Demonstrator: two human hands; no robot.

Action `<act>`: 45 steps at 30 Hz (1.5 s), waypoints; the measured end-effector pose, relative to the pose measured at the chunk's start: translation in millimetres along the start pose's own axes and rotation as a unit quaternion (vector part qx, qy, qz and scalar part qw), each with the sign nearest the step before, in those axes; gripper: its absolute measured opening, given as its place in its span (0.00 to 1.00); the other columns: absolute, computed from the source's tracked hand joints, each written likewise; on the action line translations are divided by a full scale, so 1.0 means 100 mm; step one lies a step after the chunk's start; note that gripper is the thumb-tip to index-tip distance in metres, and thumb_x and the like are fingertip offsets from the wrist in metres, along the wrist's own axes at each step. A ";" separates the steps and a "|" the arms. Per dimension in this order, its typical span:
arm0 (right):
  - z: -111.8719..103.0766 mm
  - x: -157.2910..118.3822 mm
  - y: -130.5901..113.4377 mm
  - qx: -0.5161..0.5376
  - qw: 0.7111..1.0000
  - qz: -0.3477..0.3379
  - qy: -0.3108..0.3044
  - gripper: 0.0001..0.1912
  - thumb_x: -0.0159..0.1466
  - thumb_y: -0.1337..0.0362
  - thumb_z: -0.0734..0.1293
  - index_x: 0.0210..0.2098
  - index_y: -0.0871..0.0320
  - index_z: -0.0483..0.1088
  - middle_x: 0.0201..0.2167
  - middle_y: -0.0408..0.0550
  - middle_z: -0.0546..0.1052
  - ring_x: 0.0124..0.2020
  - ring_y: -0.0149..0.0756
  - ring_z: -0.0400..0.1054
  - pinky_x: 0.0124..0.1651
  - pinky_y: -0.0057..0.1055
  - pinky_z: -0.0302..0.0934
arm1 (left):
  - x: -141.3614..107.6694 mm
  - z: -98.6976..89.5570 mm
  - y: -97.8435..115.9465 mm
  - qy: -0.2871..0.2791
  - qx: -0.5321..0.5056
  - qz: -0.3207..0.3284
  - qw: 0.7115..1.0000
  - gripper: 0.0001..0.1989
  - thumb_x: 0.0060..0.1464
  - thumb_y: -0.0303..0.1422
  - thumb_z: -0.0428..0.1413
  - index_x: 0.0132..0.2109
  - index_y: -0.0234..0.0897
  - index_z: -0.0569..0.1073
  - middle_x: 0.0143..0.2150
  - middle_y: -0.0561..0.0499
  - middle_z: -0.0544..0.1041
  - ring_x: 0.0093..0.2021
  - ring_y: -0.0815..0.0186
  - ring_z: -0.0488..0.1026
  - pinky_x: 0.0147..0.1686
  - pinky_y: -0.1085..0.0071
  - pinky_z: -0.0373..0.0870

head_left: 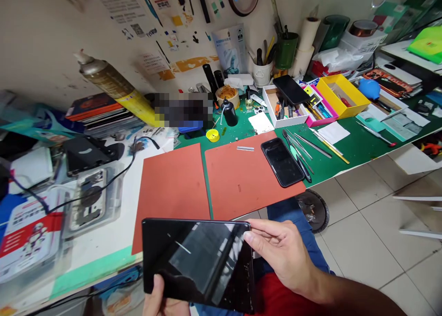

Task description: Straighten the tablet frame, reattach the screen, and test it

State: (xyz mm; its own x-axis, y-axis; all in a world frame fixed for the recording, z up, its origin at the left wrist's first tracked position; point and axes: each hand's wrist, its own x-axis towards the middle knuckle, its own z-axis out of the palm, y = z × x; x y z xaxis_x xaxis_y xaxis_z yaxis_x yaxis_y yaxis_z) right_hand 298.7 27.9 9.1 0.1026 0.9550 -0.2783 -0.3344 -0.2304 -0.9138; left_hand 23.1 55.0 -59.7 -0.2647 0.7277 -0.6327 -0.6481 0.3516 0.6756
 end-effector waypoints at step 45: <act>0.16 -0.04 -0.34 -0.084 0.988 -0.102 -0.080 0.16 0.75 0.59 0.67 0.52 0.54 0.86 0.33 0.44 0.85 0.31 0.34 0.74 0.33 0.29 0.66 | 0.14 -0.20 0.29 -0.032 -0.120 0.044 0.991 0.23 0.73 0.24 0.45 0.62 0.41 0.80 0.51 0.45 0.88 0.49 0.65 0.86 0.57 0.65 0.80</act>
State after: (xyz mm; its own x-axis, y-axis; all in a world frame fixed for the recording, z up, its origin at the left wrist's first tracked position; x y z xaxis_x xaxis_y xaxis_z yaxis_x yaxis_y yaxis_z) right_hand 294.7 35.4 46.2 -0.0014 0.9990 -0.0445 -0.1605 -0.0442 -0.9860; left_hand -13.8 63.9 -56.6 -0.2875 0.7875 -0.5451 -0.7780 0.1400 0.6125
